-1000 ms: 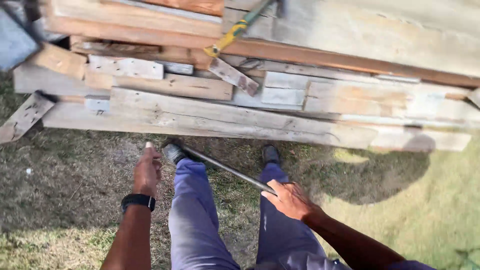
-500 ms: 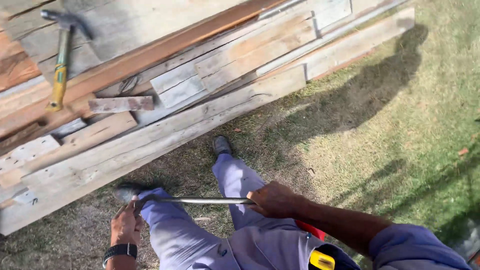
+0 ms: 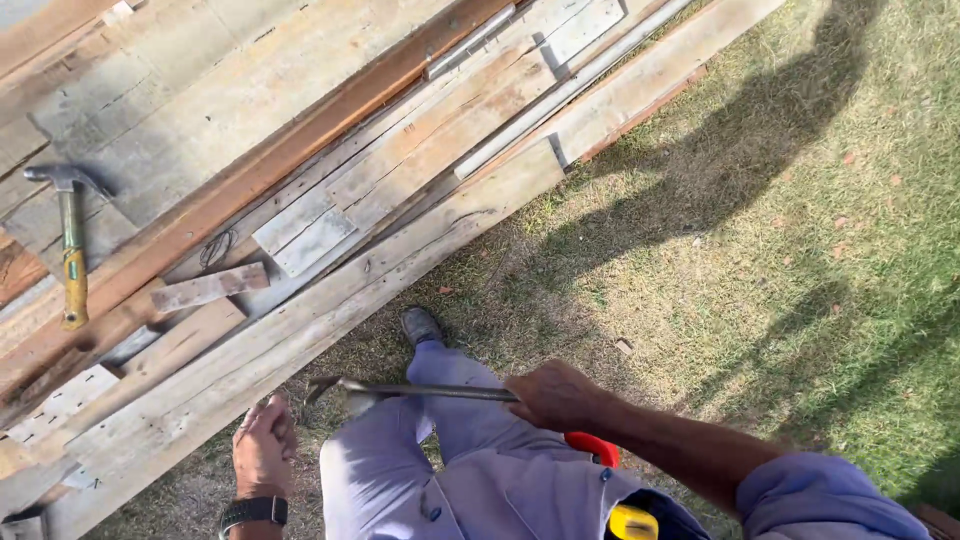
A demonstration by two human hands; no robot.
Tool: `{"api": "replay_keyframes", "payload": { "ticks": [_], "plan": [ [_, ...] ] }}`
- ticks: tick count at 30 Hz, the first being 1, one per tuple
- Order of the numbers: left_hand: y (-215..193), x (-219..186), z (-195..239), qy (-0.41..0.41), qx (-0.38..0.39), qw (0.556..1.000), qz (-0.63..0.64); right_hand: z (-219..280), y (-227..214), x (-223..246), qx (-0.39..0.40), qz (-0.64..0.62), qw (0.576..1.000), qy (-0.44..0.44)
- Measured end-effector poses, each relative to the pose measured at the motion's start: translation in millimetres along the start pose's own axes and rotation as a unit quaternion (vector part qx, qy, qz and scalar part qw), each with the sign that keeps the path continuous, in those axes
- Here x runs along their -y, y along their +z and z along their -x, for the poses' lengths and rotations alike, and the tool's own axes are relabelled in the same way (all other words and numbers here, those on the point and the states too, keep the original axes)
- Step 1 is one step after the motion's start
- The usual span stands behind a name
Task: Disassembling wooden boards and removing nails using a crowbar and hammer
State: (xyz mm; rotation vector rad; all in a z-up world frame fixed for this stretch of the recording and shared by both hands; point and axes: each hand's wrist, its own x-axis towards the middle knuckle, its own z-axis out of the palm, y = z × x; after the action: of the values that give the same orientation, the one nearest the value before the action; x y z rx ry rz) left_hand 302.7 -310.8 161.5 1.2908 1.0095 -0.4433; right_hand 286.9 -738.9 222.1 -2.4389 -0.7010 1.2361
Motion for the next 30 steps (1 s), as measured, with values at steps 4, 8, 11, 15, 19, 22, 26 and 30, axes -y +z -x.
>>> {"api": "replay_keyframes", "payload": {
  "ticks": [4,8,11,15,19,22,26,30],
  "plan": [
    [12.8,-12.2,13.7,0.021,0.115,0.992,0.037,13.0,15.7,-21.6,-0.024,0.001,0.996,0.081],
    [23.6,-28.4,46.4,0.074,0.193,0.978,0.034,31.1,57.0,-59.5,-0.028,-0.068,0.974,0.212],
    [28.5,-32.8,77.5,0.103,0.209,0.971,0.058,59.8,66.3,-74.6,-0.02,-0.095,0.948,0.302],
    [23.3,-22.2,113.9,0.126,0.181,0.968,0.123,92.0,89.5,-106.4,0.016,-0.112,0.905,0.411],
    [3.1,19.9,143.1,0.059,0.076,0.985,0.142,124.9,120.5,-124.5,0.061,-0.113,0.883,0.452],
    [-8.5,63.9,168.9,0.067,0.118,0.967,0.216,159.2,143.5,-130.7,0.097,-0.1,0.874,0.465],
    [-14.4,128.2,187.3,0.003,0.08,0.962,0.261,202.7,184.7,-145.8,0.138,-0.081,0.865,0.476],
    [-14.2,186.4,195.4,-0.095,0.002,0.959,0.267,232.1,215.4,-155.2,0.17,-0.1,0.86,0.472]
  ]
}}
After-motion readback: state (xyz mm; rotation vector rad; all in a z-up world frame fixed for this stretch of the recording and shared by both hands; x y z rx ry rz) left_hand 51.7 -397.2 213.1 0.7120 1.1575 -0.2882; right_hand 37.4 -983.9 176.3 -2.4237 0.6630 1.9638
